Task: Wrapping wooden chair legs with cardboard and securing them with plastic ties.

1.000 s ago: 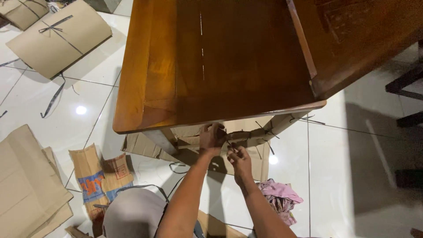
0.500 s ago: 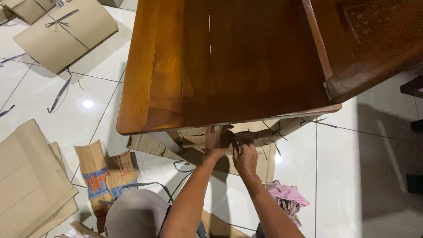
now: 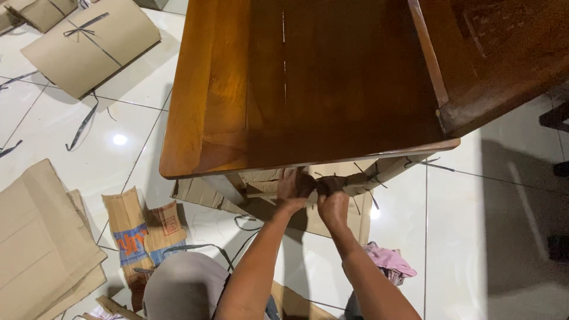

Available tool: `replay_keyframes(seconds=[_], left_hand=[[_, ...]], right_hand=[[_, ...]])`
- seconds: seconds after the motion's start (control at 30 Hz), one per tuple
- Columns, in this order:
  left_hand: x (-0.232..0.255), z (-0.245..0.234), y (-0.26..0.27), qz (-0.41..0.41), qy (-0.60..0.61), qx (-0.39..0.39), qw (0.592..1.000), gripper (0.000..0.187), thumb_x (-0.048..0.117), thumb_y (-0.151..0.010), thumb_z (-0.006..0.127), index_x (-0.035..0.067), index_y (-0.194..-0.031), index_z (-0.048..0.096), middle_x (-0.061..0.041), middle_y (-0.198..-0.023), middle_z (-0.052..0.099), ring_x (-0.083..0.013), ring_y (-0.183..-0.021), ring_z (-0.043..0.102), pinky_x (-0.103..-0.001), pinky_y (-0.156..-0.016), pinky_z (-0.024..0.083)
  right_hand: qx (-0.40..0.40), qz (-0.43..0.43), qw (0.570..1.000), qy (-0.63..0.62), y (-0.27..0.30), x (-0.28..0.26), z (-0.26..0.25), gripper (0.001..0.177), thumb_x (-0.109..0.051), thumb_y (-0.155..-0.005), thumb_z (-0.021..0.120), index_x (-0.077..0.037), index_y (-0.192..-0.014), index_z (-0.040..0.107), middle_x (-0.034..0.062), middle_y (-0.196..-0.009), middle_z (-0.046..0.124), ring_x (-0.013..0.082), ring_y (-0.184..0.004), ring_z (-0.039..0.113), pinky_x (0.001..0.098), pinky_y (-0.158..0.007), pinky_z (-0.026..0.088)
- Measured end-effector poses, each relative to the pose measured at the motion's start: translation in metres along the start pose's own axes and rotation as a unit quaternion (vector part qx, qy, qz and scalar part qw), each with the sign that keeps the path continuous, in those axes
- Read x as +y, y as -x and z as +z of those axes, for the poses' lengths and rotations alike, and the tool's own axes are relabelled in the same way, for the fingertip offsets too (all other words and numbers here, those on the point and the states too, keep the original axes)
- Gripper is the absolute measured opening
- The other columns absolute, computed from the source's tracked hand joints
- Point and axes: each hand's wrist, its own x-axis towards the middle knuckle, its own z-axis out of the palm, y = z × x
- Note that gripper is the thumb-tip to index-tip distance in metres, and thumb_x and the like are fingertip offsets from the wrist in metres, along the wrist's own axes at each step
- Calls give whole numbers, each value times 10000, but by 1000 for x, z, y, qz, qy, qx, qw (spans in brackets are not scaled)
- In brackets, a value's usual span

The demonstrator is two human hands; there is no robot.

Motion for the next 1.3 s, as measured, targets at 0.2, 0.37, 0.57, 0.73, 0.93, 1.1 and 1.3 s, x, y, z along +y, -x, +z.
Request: replay_keyframes(seconds=[0.2, 0.37, 0.57, 0.73, 0.93, 1.1, 1.3], left_hand=[[-7, 7, -2, 2, 34, -2, 999, 305, 364, -821, 744, 158, -1031, 663, -68, -1031, 696, -277, -1102, 651, -529, -1227, 249], [-11, 15, 0, 35, -29, 41, 998, 239, 428, -840, 758, 201, -845, 681, -57, -943, 674, -265, -1001, 655, -521, -1158, 332], [-8, 1, -4, -8, 48, -48, 998, 468, 250, -723, 781, 181, -1141, 584, -18, -1080, 677, -258, -1221, 581, -533, -1232, 215], [-14, 9, -1, -12, 76, -45, 996, 432, 273, -726, 797, 178, -1080, 568, -38, -1057, 667, -255, -1220, 571, -509, -1214, 250], [-1, -9, -2, -11, 86, -47, 995, 284, 279, -761, 768, 186, -968, 596, -72, -982, 676, -285, -1127, 619, -508, -1156, 325], [8, -23, 1, -17, 88, -55, 994, 343, 248, -783, 751, 157, -1054, 561, -118, -1046, 680, -307, -1160, 629, -496, -1183, 291], [18, -36, 4, 43, 73, -30, 996, 207, 194, -791, 719, 154, -964, 612, -110, -974, 655, -327, -1076, 624, -500, -1139, 331]], right_hand=[[-32, 143, 988, -57, -4, 21, 21, 280, -149, -784, 668, 110, -856, 746, 329, -840, 720, 493, -953, 704, 597, -784, 543], [-28, 115, 992, -52, 2, 0, 2, 282, -151, -776, 652, 116, -748, 736, 338, -745, 682, 522, -872, 682, 621, -659, 456], [3, 137, 988, -72, 9, 5, 7, 271, -140, -794, 639, 114, -766, 727, 333, -729, 675, 532, -819, 681, 601, -598, 440], [39, 128, 987, -89, 9, 7, 13, 234, -147, -788, 635, 74, -765, 708, 328, -741, 663, 532, -832, 672, 605, -584, 420], [24, 141, 988, -65, 9, -5, 7, 267, -157, -788, 605, 78, -749, 726, 323, -730, 666, 539, -832, 662, 611, -628, 420], [5, 115, 991, -61, 16, -54, -27, 218, -77, -793, 627, 96, -803, 759, 343, -754, 674, 568, -833, 652, 616, -570, 401], [0, 84, 994, -65, 5, -5, 7, 272, -144, -766, 640, 102, -810, 749, 335, -761, 668, 553, -844, 644, 496, -506, 395]])
